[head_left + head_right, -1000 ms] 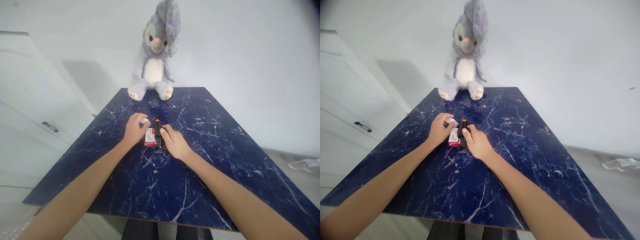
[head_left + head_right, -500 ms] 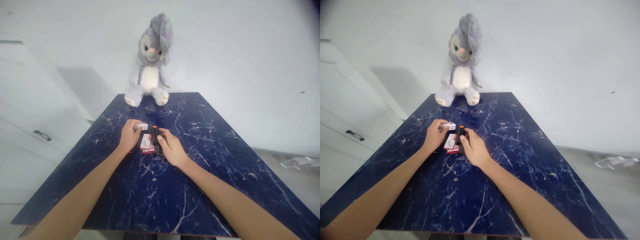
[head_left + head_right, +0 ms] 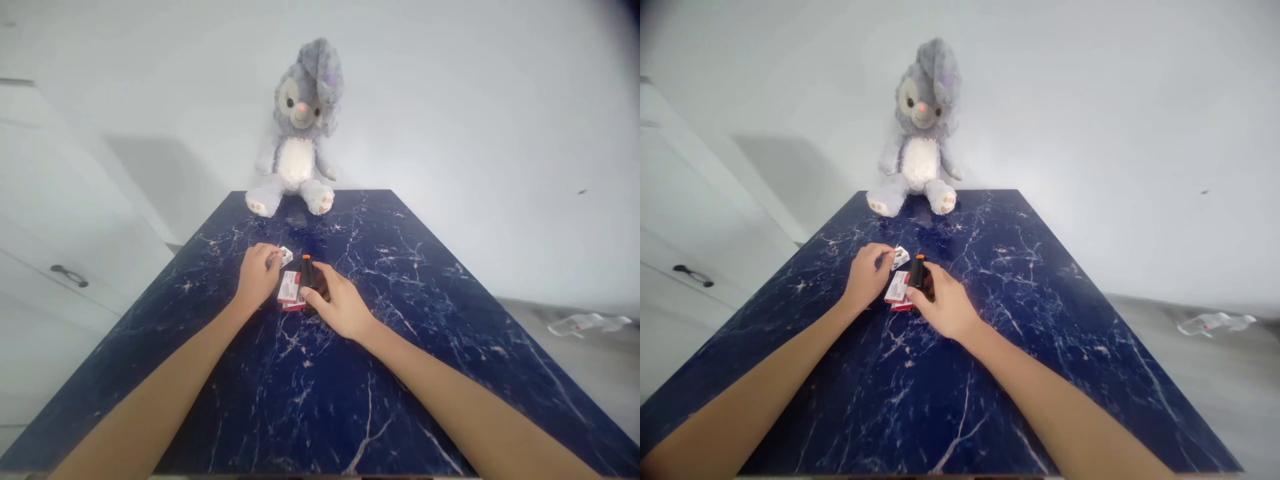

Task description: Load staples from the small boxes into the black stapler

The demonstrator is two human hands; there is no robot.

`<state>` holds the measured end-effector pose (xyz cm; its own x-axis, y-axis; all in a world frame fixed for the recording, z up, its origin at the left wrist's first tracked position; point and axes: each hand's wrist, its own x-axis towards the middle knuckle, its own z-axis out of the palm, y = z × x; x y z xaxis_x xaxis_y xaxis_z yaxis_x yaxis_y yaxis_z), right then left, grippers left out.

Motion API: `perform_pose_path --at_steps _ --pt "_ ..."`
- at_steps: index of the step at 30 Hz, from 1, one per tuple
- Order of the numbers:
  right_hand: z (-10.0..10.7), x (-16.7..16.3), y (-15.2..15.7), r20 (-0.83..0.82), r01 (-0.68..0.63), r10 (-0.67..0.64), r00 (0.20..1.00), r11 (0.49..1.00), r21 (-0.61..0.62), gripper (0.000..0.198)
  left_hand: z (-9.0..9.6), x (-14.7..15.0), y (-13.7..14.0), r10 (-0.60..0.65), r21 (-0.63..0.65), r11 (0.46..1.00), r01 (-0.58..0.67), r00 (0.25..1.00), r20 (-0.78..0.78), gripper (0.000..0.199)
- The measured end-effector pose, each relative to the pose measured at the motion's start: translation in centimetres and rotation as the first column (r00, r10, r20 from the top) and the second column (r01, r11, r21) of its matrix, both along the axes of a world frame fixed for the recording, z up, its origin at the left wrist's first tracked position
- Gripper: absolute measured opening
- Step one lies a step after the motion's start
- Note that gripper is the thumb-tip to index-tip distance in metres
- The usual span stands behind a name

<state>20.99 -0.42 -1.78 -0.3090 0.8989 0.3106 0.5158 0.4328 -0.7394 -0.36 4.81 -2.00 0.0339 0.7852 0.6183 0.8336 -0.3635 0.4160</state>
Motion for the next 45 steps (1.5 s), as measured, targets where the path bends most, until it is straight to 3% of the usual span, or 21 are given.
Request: perform_pose_path --at_steps 8,13,19,22,25,27,32,38,45 --pt "-0.4 0.1 0.0 0.009 0.013 -0.013 1.0 0.999 0.039 0.053 0.2 0.3 -0.1 -0.073 -0.034 0.997 0.071 0.995 -0.068 0.022" --pt "-0.1 0.2 0.0 -0.011 -0.023 0.023 1.0 1.0 0.01 0.052 -0.3 0.0 0.4 -0.186 -0.137 0.975 0.172 0.978 -0.093 0.032" --pt "0.0 0.1 0.1 -0.023 -0.018 0.018 1.0 1.0 0.015 0.054 -0.8 -0.3 0.9 -0.203 -0.153 0.971 0.185 0.973 -0.107 0.034" --pt "0.1 0.1 0.2 -0.032 -0.02 0.021 0.999 1.0 0.01 0.056 -0.3 -0.1 0.3 -0.184 -0.098 0.979 0.178 0.981 -0.055 0.035" --pt "0.2 0.2 0.4 -0.034 -0.037 0.037 0.999 0.999 0.015 0.063 0.3 0.4 -0.8 -0.193 0.003 0.981 0.195 0.973 0.122 0.045" --pt "0.2 0.2 0.6 -0.049 -0.04 0.04 0.998 0.999 0.011 0.063 0.6 0.8 -1.6 -0.27 0.014 0.962 0.274 0.94 0.207 0.049" --pt "-0.3 0.5 0.9 -0.098 -0.057 0.055 0.994 0.998 -0.02 0.058 0.5 1.5 -2.2 -0.48 -0.077 0.861 0.503 0.853 0.205 0.045" --pt "-0.2 0.3 0.3 -0.045 0.016 -0.013 0.999 0.998 0.069 0.052 0.1 1.7 -2.2 -0.521 -0.175 0.82 0.545 0.837 0.169 0.039" --pt "0.1 0.0 -0.4 -0.006 0.075 -0.075 0.997 0.991 0.109 0.051 0.2 1.8 -2.3 -0.499 -0.174 0.831 0.529 0.846 0.186 0.036"
